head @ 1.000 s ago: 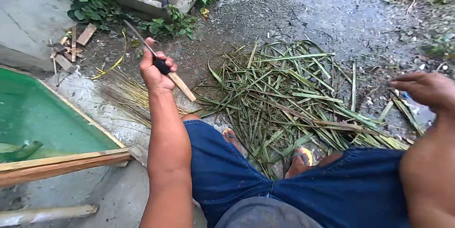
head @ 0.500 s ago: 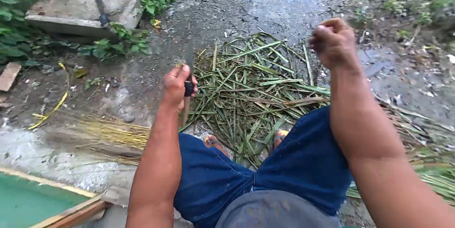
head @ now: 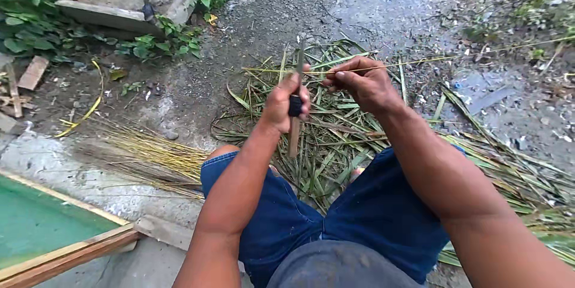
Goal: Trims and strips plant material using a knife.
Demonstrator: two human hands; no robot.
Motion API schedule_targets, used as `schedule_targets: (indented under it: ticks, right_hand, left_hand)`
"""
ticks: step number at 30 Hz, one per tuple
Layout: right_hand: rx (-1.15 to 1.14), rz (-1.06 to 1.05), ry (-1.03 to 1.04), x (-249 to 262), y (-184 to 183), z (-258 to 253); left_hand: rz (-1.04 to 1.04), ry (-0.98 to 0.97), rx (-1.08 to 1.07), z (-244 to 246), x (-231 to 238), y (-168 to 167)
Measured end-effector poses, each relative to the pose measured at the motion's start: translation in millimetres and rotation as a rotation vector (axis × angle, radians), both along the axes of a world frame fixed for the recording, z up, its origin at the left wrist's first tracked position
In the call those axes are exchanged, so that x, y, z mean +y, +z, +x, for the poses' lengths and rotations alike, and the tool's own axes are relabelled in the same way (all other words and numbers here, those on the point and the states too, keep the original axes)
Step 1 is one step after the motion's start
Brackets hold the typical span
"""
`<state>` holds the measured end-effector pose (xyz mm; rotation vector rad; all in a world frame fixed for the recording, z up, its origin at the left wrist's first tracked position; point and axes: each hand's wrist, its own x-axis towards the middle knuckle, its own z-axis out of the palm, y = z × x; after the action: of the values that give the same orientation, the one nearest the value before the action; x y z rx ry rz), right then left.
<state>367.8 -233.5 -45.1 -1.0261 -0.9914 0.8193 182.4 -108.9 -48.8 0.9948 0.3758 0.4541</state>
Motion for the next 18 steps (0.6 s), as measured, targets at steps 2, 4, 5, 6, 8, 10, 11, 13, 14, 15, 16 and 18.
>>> schedule_targets:
  ticks: [2,4,5,6,8,10,11,13,14,15,16,18]
  right_hand:
    - [0.010,0.026,-0.005,-3,2,9]
    - [0.018,0.030,-0.016,-4,3,10]
    - [0.017,0.031,-0.015,-3,2,8]
    - [0.018,0.030,-0.011,-2,1,5]
    - [0.029,0.031,0.002,0,1,-2]
    - [0.073,0.033,-0.004,-1,5,-3]
    - [0.107,0.036,-0.026,-3,8,-2]
    - [0.183,0.042,-0.115,-6,13,4]
    - [0.225,0.035,-0.164,-5,14,6]
    - [0.264,0.017,-0.210,-3,15,7]
    - [0.297,-0.004,-0.252,0,14,6]
    - [0.325,-0.052,-0.287,7,11,-2]
  left_hand:
    - [-0.012,0.132,-0.034,-8,21,4]
    - [-0.035,0.225,-0.044,-11,29,8]
    - [-0.027,0.216,-0.042,-10,25,9]
    - [-0.001,0.168,-0.028,-8,17,8]
    - [0.024,0.045,0.010,-5,3,5]
    - [0.029,0.058,0.009,-7,11,3]
    - [0.019,0.152,0.004,-11,24,3]
    - [-0.039,0.380,-0.021,-22,54,5]
    - [-0.061,0.464,-0.031,-25,61,8]
    - [-0.069,0.502,-0.035,-26,60,9]
    - [-0.062,0.502,-0.031,-24,52,10]
    - [0.000,0.399,0.022,-16,26,6]
